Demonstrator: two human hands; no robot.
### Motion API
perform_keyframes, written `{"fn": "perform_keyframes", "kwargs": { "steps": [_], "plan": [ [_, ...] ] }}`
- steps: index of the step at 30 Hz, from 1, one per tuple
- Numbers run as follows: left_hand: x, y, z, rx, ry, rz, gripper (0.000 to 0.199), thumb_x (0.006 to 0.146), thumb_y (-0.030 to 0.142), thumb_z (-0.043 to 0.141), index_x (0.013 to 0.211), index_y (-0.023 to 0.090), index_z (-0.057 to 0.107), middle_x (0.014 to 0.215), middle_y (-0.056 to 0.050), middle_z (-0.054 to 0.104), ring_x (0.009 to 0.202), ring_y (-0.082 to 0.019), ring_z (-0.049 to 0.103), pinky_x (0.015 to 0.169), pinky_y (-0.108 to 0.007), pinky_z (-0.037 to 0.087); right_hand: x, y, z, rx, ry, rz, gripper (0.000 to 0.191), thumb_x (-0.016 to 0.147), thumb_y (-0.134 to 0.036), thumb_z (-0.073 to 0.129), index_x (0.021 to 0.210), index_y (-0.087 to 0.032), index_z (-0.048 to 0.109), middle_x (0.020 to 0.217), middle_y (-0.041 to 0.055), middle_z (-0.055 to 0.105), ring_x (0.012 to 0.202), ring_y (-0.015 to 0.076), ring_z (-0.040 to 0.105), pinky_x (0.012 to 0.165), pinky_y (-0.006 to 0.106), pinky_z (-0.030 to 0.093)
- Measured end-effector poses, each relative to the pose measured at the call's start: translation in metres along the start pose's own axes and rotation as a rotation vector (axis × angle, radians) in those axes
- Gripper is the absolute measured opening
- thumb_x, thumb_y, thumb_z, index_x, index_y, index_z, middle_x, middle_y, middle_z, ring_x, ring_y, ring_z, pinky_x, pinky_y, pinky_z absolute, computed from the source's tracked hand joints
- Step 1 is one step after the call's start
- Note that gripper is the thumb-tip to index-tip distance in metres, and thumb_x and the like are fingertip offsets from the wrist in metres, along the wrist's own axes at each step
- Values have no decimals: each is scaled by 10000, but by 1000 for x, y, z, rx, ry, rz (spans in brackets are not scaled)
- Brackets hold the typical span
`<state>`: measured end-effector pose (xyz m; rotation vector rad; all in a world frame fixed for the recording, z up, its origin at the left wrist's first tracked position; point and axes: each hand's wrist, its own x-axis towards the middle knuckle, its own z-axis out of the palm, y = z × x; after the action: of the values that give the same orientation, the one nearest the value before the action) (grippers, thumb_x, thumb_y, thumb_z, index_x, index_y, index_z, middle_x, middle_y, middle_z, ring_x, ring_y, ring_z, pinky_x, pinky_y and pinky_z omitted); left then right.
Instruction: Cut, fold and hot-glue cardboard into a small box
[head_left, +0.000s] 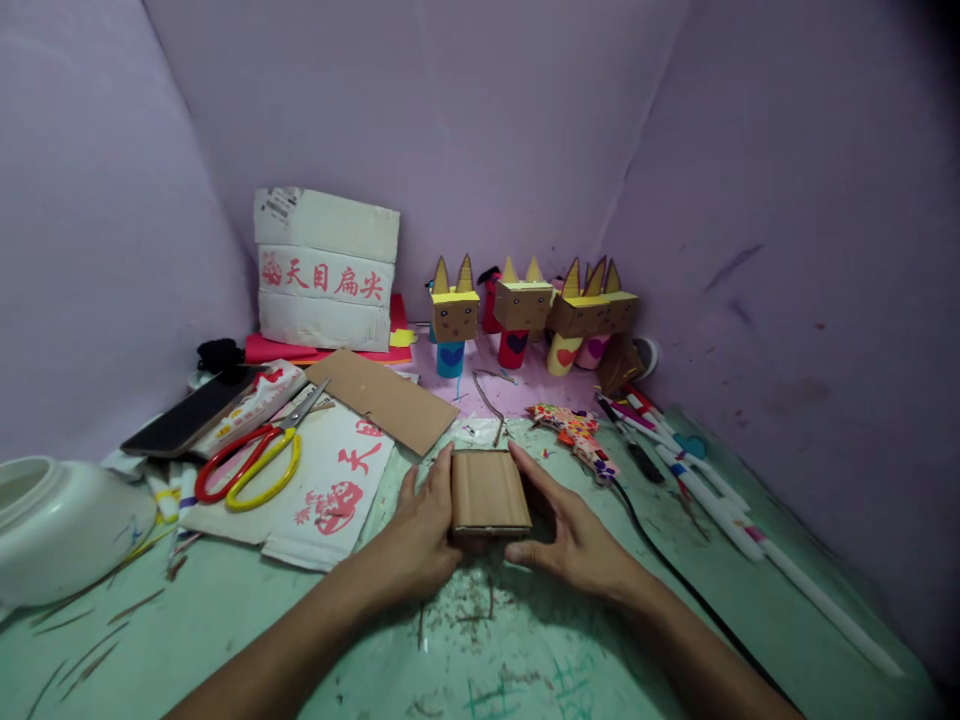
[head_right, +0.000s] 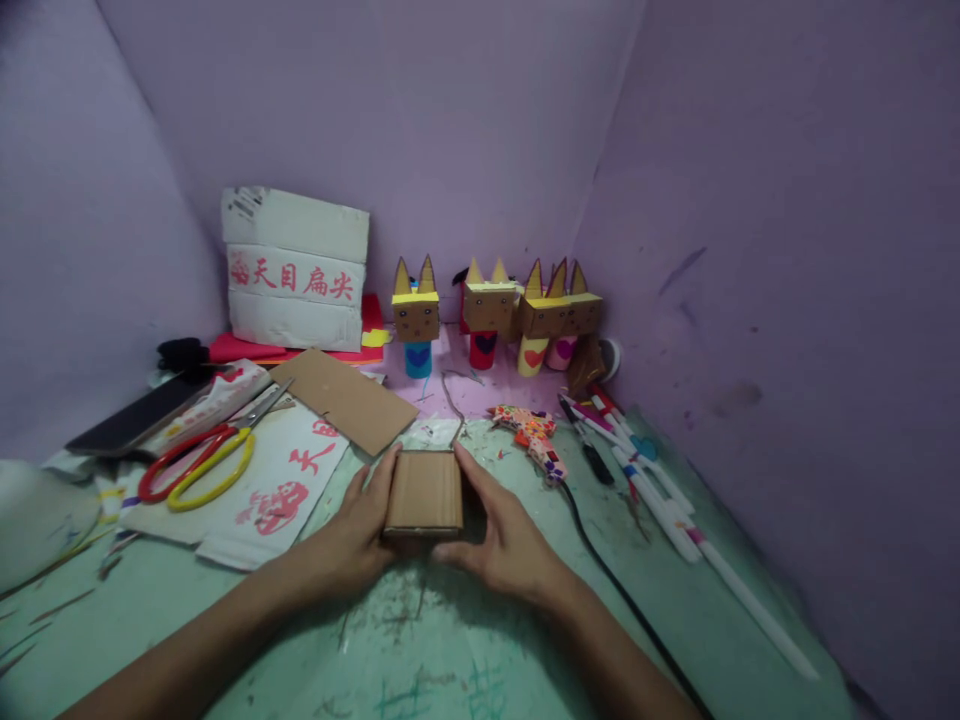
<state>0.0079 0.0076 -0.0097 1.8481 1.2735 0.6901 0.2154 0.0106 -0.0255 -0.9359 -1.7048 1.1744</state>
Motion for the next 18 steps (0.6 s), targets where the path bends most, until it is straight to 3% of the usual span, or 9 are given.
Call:
{"fn": "perform_keyframes", "kwargs": {
  "steps": [8,12,18],
  "plan": [
    [4,14,-9,5,-68,-46,1063,598,303,734,1472,108,160,1444,-255,372,1368,-442,254,1106,-637,70,-2,0,4,-49,49,12,857,693,-361,788,1433,-241,373,1448,134,459,1344,338,390,1110,536,255],
    [5,12,-10,-26,-54,-33,1110,575,275,762,1473,107,132,1422,-256,403,1371,-438,253,1104,-643,76,-5,-1,2,-68,39,44,844,705,-363,781,1433,-254,368,1452,127,454,1348,336,384,1115,531,250],
    [0,6,-6,75,-66,-29,979,668,350,740,1447,165,176,1408,-219,433,1346,-406,331,1104,-648,146,-8,-6,2,-23,38,92,916,652,-558,761,1423,-251,373,1458,142,440,1342,351,388,1112,533,260]
  ]
}}
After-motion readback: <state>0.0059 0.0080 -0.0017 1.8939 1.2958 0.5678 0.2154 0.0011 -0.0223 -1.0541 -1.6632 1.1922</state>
